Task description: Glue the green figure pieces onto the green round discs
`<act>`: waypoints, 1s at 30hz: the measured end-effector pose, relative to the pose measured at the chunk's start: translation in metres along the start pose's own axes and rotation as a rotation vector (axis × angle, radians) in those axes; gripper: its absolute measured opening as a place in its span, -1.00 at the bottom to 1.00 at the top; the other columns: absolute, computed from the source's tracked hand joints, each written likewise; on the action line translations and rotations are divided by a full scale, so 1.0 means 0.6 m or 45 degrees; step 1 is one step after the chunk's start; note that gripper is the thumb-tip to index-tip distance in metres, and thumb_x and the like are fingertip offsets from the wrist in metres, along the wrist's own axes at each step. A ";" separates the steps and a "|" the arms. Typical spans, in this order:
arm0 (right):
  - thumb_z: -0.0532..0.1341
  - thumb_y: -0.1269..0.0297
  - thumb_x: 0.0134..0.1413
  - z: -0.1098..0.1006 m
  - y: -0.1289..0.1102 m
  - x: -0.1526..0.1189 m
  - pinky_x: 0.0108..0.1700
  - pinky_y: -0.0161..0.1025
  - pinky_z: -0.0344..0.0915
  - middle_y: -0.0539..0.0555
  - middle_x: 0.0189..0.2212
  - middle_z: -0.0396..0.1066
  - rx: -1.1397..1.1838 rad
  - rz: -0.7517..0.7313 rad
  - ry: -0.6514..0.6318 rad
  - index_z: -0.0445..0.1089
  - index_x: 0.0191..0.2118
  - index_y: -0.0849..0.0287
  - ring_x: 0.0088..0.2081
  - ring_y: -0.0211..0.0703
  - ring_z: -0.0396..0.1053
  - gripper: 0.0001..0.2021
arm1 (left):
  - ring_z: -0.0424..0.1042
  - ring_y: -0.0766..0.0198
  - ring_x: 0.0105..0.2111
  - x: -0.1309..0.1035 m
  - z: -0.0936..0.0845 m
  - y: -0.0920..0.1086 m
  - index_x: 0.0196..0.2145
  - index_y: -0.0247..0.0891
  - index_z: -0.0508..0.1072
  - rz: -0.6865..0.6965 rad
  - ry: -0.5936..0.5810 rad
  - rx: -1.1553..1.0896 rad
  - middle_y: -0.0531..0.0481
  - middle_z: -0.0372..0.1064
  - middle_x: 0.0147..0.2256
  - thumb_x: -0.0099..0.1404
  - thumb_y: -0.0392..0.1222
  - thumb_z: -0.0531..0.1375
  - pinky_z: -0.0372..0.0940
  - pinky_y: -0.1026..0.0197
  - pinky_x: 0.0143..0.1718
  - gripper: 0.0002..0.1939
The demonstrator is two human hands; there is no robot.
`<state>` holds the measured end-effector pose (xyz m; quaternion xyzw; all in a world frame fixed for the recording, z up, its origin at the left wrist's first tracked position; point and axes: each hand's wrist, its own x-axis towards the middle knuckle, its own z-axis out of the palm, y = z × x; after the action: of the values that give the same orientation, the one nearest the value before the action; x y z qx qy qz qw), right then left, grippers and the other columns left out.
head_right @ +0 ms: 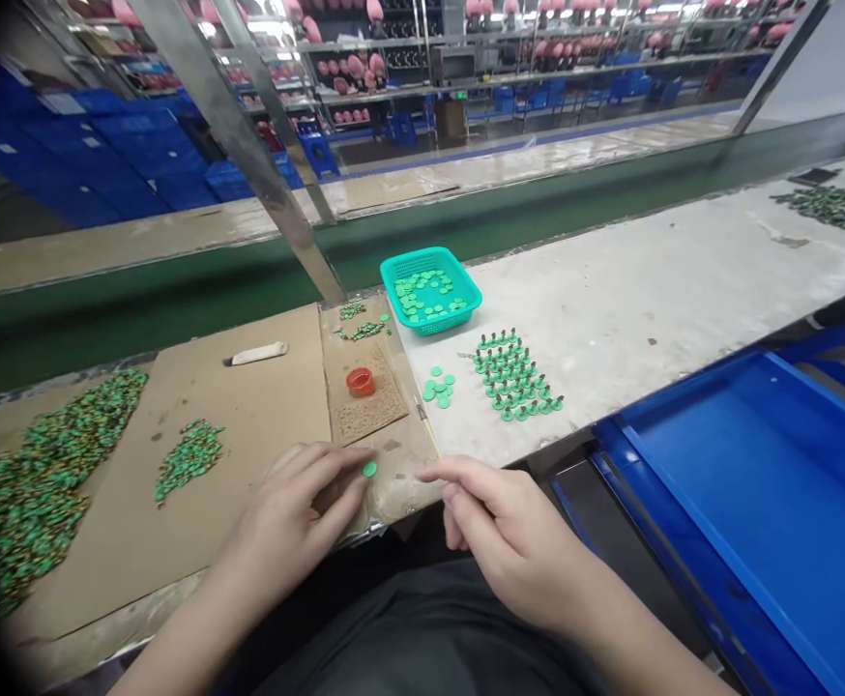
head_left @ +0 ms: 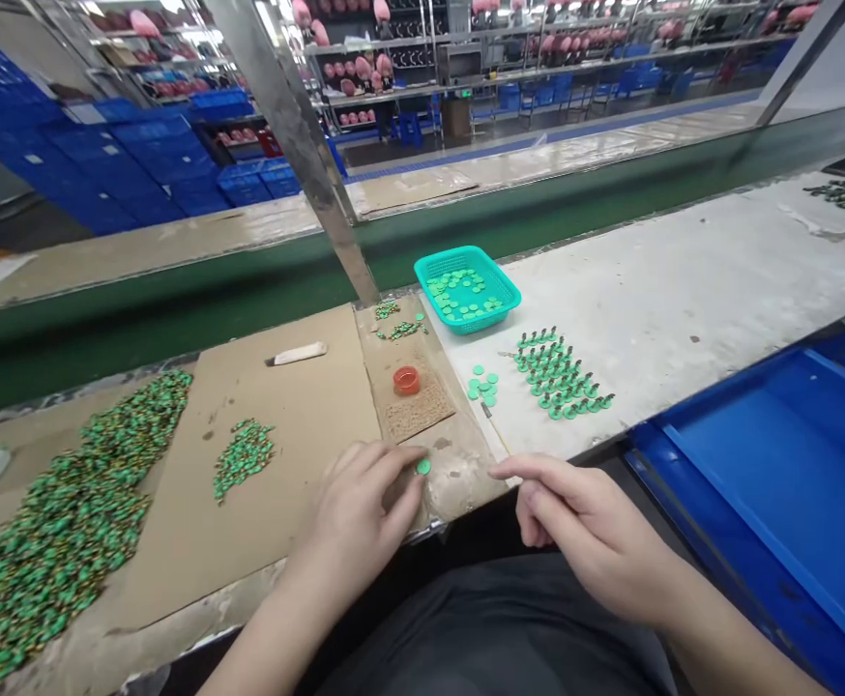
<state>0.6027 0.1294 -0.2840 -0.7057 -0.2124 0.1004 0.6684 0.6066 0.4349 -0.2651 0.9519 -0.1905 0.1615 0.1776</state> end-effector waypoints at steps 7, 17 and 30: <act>0.43 0.26 0.54 0.007 -0.037 0.057 0.17 -0.34 0.66 0.02 0.01 0.83 0.475 -0.099 -0.041 0.72 0.13 -0.11 0.08 -0.17 0.79 -0.82 | 0.52 0.15 -0.16 -0.002 0.016 -0.010 0.02 -0.05 0.62 0.025 0.043 0.014 0.05 0.58 -0.16 0.65 -0.10 0.23 0.33 0.05 -0.10 -0.85; 0.26 0.14 0.69 0.033 -0.017 0.159 -0.09 -0.21 0.73 0.08 -0.18 0.75 -0.090 -0.245 0.349 0.66 0.02 0.08 -0.18 -0.15 0.74 -0.77 | 0.58 0.15 0.07 -0.038 0.005 0.001 0.18 -0.19 0.63 0.218 0.130 0.086 0.01 0.69 0.13 0.71 -0.27 0.17 0.28 -0.02 0.16 -0.74; 0.29 0.09 0.67 0.058 -0.031 0.259 0.03 -0.13 0.77 0.10 -0.08 0.80 0.050 -0.275 0.382 0.67 0.13 0.10 -0.03 -0.10 0.79 -0.74 | 0.61 0.20 0.12 -0.061 0.045 -0.017 0.05 -0.25 0.70 0.303 0.278 0.069 0.00 0.71 0.17 0.66 -0.25 0.23 0.02 -0.03 0.69 -0.79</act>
<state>0.7230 0.2282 -0.2465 -0.6726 -0.1829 -0.0742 0.7132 0.5853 0.4439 -0.3054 0.9038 -0.2770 0.2891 0.1512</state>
